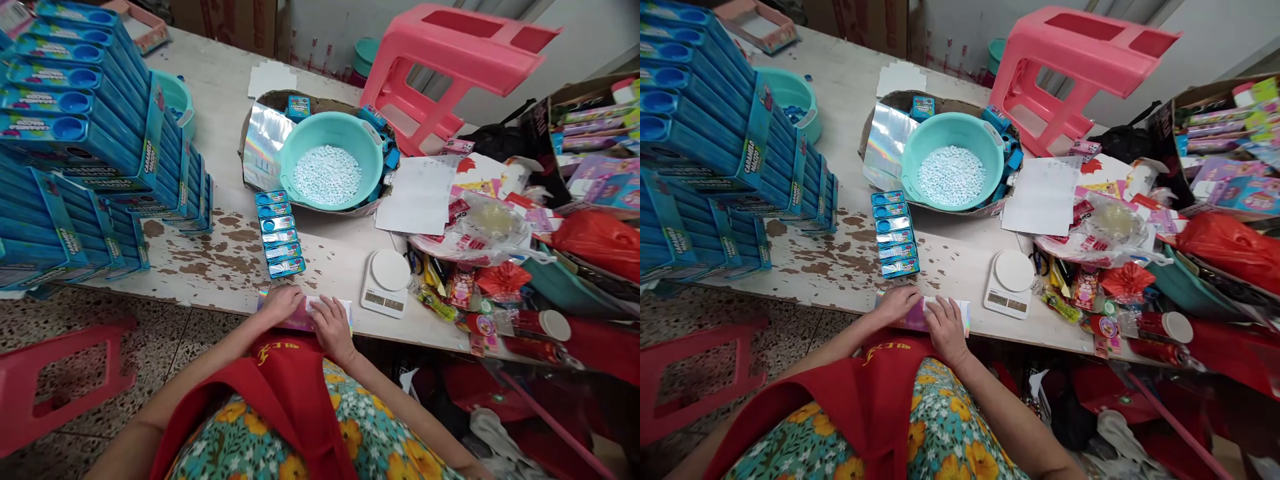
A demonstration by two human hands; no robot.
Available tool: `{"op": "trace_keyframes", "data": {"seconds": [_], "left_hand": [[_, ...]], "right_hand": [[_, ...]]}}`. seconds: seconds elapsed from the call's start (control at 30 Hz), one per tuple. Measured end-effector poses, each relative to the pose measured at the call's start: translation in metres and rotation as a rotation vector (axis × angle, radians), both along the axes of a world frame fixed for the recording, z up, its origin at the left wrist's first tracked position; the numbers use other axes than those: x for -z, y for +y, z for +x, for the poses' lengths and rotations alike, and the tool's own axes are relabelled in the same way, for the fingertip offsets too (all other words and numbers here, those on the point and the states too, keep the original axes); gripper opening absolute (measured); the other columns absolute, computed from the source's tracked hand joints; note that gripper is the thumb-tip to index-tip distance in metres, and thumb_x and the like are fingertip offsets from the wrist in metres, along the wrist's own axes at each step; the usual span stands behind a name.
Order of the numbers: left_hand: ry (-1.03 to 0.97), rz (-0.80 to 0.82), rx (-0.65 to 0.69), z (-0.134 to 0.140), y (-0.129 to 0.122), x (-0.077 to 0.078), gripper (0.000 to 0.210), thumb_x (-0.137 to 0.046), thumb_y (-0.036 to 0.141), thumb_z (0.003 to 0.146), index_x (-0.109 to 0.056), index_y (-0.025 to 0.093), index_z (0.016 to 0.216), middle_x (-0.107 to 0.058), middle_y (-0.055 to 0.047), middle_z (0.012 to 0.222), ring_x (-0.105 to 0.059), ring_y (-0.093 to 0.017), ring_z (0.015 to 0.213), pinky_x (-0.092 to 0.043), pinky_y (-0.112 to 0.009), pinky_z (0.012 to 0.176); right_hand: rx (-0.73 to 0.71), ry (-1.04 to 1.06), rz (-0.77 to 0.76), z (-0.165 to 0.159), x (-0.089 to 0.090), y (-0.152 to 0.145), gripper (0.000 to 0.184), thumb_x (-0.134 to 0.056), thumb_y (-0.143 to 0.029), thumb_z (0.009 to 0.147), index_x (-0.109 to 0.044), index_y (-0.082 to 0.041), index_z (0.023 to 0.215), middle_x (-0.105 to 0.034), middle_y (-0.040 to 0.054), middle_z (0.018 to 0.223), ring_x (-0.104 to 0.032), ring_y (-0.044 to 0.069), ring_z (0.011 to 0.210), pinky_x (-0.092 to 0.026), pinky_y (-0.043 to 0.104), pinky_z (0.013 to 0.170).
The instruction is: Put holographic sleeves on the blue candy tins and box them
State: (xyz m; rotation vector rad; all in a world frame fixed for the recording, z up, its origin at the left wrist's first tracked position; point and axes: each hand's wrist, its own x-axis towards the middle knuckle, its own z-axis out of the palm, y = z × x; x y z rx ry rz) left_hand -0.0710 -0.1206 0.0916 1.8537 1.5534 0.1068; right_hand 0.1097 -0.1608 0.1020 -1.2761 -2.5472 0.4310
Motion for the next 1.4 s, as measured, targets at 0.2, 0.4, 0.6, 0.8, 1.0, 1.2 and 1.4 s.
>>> {"op": "trace_keyframes", "data": {"seconds": [0.2, 0.4, 0.6, 0.8, 1.0, 1.2, 1.4], "left_hand": [[-0.081, -0.041, -0.079, -0.001, -0.001, 0.002, 0.029, -0.039, 0.032, 0.086, -0.063, 0.018, 0.077, -0.068, -0.009, 0.083, -0.061, -0.024, 0.083, -0.039, -0.035, 0.077], [-0.958, -0.1, -0.249, -0.006, -0.01, -0.04, 0.044, -0.033, 0.04, 0.09, -0.043, 0.02, 0.128, -0.051, -0.011, 0.129, -0.049, -0.02, 0.116, -0.039, -0.033, 0.094], [-0.858, -0.13, -0.354, -0.014, -0.004, -0.09, 0.025, -0.048, 0.04, 0.084, -0.059, 0.017, 0.081, -0.06, -0.001, 0.069, -0.056, -0.013, 0.064, -0.045, -0.025, 0.064], [-0.598, 0.094, -0.51, -0.069, 0.032, -0.101, 0.025, -0.045, 0.036, 0.084, -0.052, 0.021, 0.103, -0.049, 0.005, 0.057, -0.049, -0.011, 0.053, -0.037, -0.021, 0.052], [-0.541, 0.142, -0.482, -0.111, 0.083, -0.087, 0.018, -0.041, 0.028, 0.082, -0.045, 0.02, 0.098, -0.047, 0.005, 0.06, -0.046, -0.011, 0.056, -0.036, -0.021, 0.053], [-0.594, 0.157, -0.527, -0.115, 0.101, -0.049, 0.015, -0.041, 0.026, 0.08, -0.044, 0.02, 0.093, -0.046, 0.005, 0.063, -0.046, -0.011, 0.058, -0.037, -0.021, 0.055], [-0.312, 0.237, -0.707, -0.09, 0.083, -0.036, 0.022, -0.038, 0.02, 0.082, -0.047, 0.019, 0.102, -0.059, -0.004, 0.086, -0.054, -0.016, 0.079, -0.044, -0.029, 0.071]], "right_hand": [[0.176, 0.283, -0.277, -0.003, -0.058, 0.029, 0.011, -0.049, -0.024, 0.086, -0.06, -0.023, 0.083, -0.062, 0.003, 0.077, -0.057, 0.018, 0.075, -0.046, 0.031, 0.069], [0.313, 0.541, -0.49, -0.004, -0.113, 0.054, 0.011, -0.057, -0.032, 0.081, -0.059, -0.022, 0.077, -0.063, 0.0005, 0.075, -0.059, 0.016, 0.071, -0.048, 0.03, 0.07], [0.338, 0.643, -0.602, -0.026, -0.113, 0.075, 0.013, -0.062, -0.034, 0.077, -0.061, -0.021, 0.076, -0.064, 0.0006, 0.074, -0.06, 0.016, 0.072, -0.049, 0.031, 0.072], [0.394, 0.68, -0.387, -0.092, -0.083, 0.125, 0.013, -0.066, -0.034, 0.07, -0.067, -0.021, 0.072, -0.057, 0.0068, 0.105, -0.055, 0.022, 0.099, -0.048, 0.034, 0.078], [0.427, 0.612, -0.266, -0.137, -0.062, 0.179, 0.007, -0.068, -0.027, 0.065, -0.067, -0.02, 0.065, -0.054, 0.0066, 0.097, -0.049, 0.024, 0.1, -0.039, 0.038, 0.088], [0.448, 0.576, -0.209, -0.144, -0.043, 0.192, 0.001, -0.062, -0.02, 0.065, -0.062, -0.019, 0.065, -0.049, 0.0051, 0.091, -0.049, 0.02, 0.091, -0.04, 0.034, 0.085], [0.483, 0.64, -0.227, -0.14, -0.038, 0.188, 0.02, -0.062, -0.026, 0.06, -0.054, -0.02, 0.077, -0.053, 0.0032, 0.08, -0.05, 0.022, 0.078, -0.041, 0.036, 0.074]]}}
